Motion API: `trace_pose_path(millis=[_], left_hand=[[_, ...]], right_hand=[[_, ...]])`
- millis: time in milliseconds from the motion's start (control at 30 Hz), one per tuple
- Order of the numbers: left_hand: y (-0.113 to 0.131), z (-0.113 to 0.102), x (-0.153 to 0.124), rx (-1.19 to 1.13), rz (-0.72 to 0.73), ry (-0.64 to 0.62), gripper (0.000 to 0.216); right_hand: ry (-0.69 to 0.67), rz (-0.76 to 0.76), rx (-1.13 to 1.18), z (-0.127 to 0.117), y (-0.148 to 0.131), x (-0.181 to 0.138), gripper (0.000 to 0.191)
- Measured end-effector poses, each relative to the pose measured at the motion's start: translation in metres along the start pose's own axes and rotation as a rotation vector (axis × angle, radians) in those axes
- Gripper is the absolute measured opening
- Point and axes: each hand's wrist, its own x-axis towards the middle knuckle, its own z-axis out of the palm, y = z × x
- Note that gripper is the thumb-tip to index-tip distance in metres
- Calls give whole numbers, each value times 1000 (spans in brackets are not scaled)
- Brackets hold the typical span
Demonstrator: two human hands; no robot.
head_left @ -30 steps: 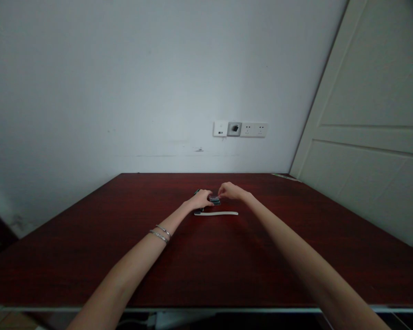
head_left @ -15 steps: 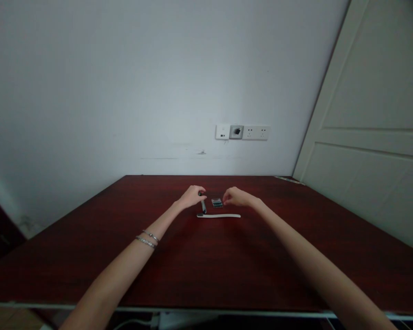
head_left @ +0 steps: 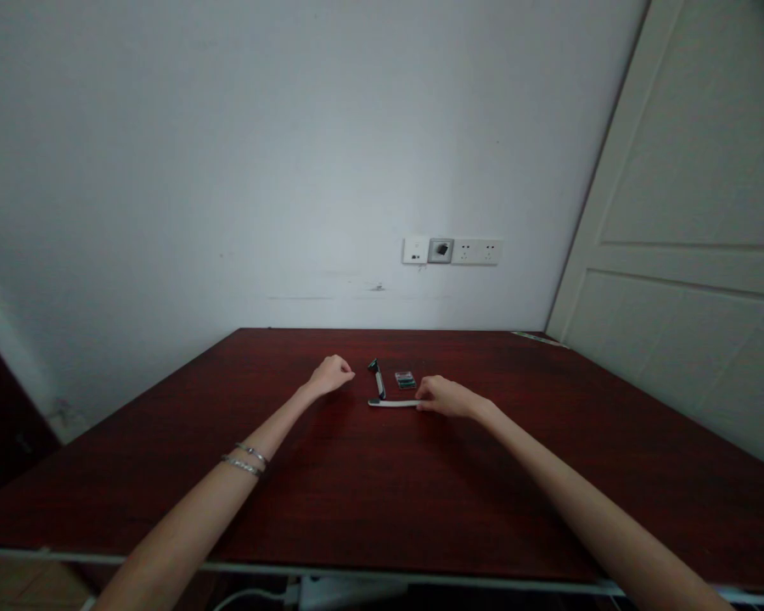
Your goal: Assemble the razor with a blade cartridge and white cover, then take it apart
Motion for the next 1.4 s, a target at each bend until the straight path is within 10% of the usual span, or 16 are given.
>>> trace_pose_path(millis=[500, 833, 1400], left_hand=[[31, 9, 8, 37, -114, -10, 21], [64, 30, 17, 84, -175, 7, 16], [64, 34, 29, 34, -206, -150, 22]], right_hand=[[128, 6, 18, -13, 4, -28, 23], [335, 718, -38, -29, 98, -71, 21], [218, 897, -139, -23, 115, -83, 24]])
